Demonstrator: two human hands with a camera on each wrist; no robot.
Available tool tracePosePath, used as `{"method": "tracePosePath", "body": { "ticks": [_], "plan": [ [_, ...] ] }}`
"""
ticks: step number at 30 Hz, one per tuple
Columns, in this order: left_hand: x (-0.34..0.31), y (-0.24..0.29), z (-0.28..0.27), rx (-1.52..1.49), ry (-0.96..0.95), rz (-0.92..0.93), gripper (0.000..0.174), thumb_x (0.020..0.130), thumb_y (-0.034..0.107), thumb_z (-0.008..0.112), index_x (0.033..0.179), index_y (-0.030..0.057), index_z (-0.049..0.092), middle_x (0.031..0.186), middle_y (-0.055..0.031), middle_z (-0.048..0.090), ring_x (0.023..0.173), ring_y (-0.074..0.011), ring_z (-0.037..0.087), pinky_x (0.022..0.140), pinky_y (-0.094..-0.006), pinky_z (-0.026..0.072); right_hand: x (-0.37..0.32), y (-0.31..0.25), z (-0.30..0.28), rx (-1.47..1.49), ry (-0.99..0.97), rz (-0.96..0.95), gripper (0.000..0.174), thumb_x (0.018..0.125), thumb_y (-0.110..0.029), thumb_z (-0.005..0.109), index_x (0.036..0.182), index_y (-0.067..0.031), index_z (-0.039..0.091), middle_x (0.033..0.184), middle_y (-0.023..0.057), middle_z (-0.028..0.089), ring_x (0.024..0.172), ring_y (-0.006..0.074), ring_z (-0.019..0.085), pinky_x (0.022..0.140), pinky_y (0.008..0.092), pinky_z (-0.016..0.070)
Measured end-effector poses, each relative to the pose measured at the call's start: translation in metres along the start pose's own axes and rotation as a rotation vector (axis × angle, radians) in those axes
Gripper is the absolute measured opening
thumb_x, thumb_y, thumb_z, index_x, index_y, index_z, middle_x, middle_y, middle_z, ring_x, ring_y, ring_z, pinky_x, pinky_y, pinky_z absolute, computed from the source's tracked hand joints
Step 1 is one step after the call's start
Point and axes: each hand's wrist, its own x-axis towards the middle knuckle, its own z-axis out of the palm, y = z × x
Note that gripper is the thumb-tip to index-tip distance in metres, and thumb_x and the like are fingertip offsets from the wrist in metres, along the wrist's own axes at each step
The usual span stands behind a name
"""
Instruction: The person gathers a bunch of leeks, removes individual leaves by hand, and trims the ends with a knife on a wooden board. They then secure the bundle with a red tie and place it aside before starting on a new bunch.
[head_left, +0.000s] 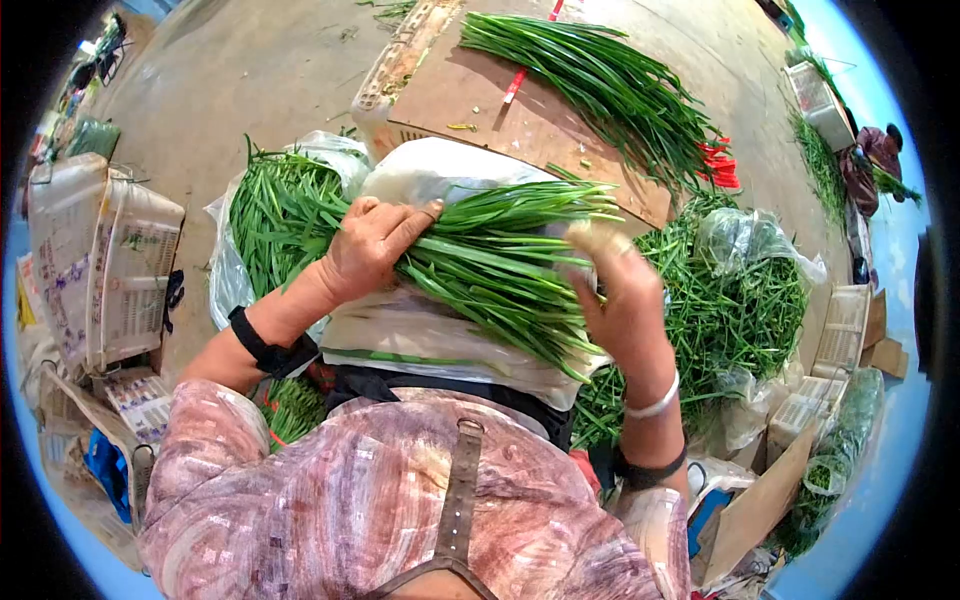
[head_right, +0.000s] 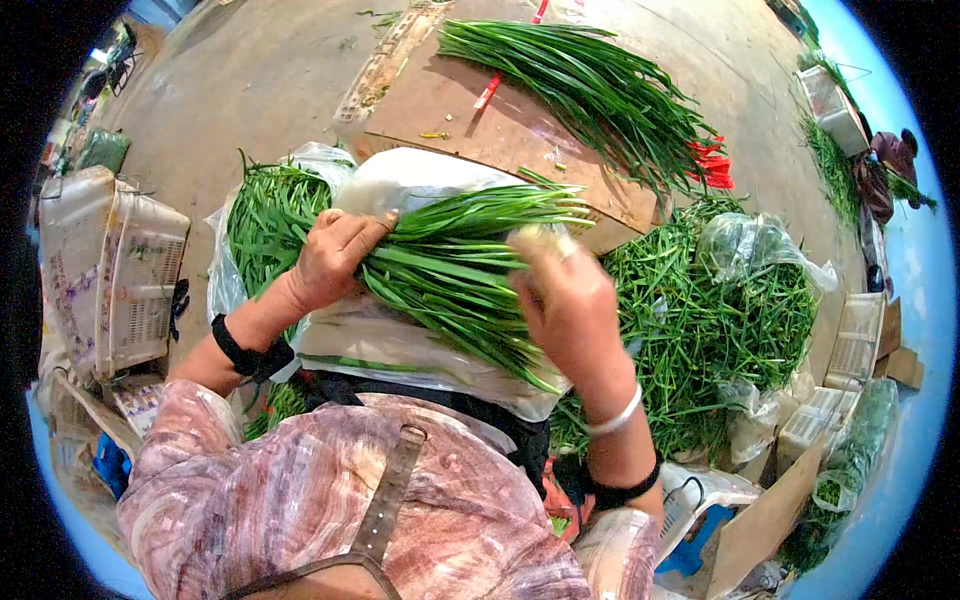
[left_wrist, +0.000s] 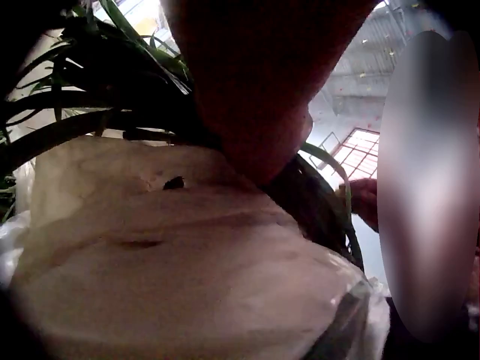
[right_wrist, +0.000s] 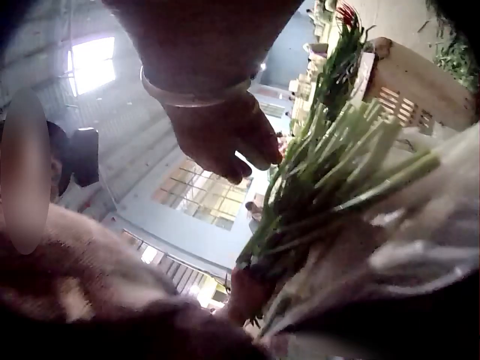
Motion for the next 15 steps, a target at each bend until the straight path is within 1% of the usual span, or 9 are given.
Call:
{"method": "tracePosePath", "body": {
  "ticks": [3,5,6,8,9,10,12,13,15],
  "plan": [
    [0.0,0.002,-0.002,-0.002,0.064,0.071,0.05,0.068,0.013,0.06,0.117,0.0055,0.055,0.086,-0.004,0.06,0.071,-0.0163,0.056,0.069,-0.0299,0.0385,0.041,0.017,0.007,-0.094,0.073,0.028,0.039,0.068,-0.007,0.068,0.106,-0.007,0.057,0.108,0.0164,0.057,0.097,0.0321,0.055,0.081,0.04,0.0468],
    [0.0,0.003,-0.004,0.029,0.069,0.084,0.052,0.069,0.013,0.059,0.12,0.0051,0.053,0.085,-0.004,0.06,0.072,-0.0168,0.056,0.071,-0.0307,0.0386,0.051,0.031,0.026,-0.176,0.009,-0.037,0.03,0.071,-0.008,0.064,0.101,-0.0075,0.059,0.105,0.0128,0.058,0.098,0.0298,0.055,0.083,0.0409,0.0446],
    [-0.001,0.002,-0.005,0.055,0.076,0.1,0.053,0.07,0.013,0.058,0.122,0.0048,0.051,0.084,-0.0039,0.059,0.072,-0.0173,0.056,0.073,-0.0315,0.0386,0.047,0.034,0.032,-0.174,0.008,-0.041,0.03,0.071,-0.008,0.064,0.101,-0.0075,0.059,0.105,0.0128,0.058,0.098,0.0298,0.055,0.083,0.0409,0.0446],
    [-0.007,0.0,-0.001,0.045,0.092,0.054,0.056,0.071,0.012,0.057,0.125,0.0037,0.047,0.083,-0.004,0.059,0.072,-0.0182,0.056,0.076,-0.0333,0.0383,0.035,0.032,0.039,-0.231,-0.055,-0.269,0.021,0.073,-0.011,0.06,0.094,-0.0081,0.059,0.104,0.0096,0.058,0.098,0.0272,0.056,0.086,0.0416,0.0416],
    [-0.011,-0.001,0.0,0.031,0.106,0.011,0.058,0.072,0.011,0.056,0.128,0.0027,0.044,0.083,-0.0041,0.058,0.073,-0.0191,0.056,0.079,-0.0351,0.0379,0.025,0.024,0.038,-0.219,-0.013,-0.294,0.014,0.074,-0.013,0.058,0.088,-0.0091,0.059,0.103,0.0072,0.059,0.098,0.0248,0.056,0.088,0.0422,0.0393],
    [-0.014,-0.002,0.0,0.037,0.103,-0.004,0.058,0.072,0.011,0.056,0.128,0.0027,0.044,0.083,-0.0041,0.058,0.073,-0.0191,0.056,0.079,-0.0351,0.0379,0.014,0.013,0.034,-0.157,0.004,-0.262,0.013,0.073,-0.011,0.059,0.085,-0.0096,0.06,0.101,0.007,0.059,0.096,0.0248,0.057,0.085,0.0409,0.0417],
    [-0.016,-0.002,0.002,-0.026,0.135,-0.051,0.061,0.072,0.007,0.053,0.132,0.0009,0.038,0.082,-0.0047,0.057,0.074,-0.0202,0.056,0.083,-0.0386,0.0367,-0.001,0.001,0.032,-0.109,-0.015,-0.216,0.013,0.071,-0.009,0.061,0.085,-0.009,0.061,0.1,0.0073,0.06,0.095,0.0259,0.058,0.082,0.0394,0.044],
    [-0.014,0.0,0.001,-0.052,0.132,-0.064,0.06,0.072,0.006,0.053,0.131,0.0002,0.04,0.082,-0.0057,0.057,0.075,-0.0206,0.056,0.083,-0.0394,0.0366,-0.004,0.001,0.032,-0.07,-0.02,-0.214,0.017,0.069,-0.006,0.063,0.086,-0.008,0.061,0.1,0.0078,0.06,0.094,0.0276,0.058,0.079,0.0386,0.0458],
    [-0.013,-0.001,0.003,-0.038,0.119,-0.049,0.06,0.072,0.007,0.053,0.131,0.0001,0.04,0.082,-0.0055,0.057,0.075,-0.0201,0.056,0.083,-0.0391,0.0366,-0.002,0.008,0.03,-0.072,0.009,-0.183,0.019,0.069,-0.006,0.064,0.087,-0.0077,0.061,0.101,0.0084,0.06,0.095,0.0283,0.057,0.079,0.0389,0.0458]
  ]
}}
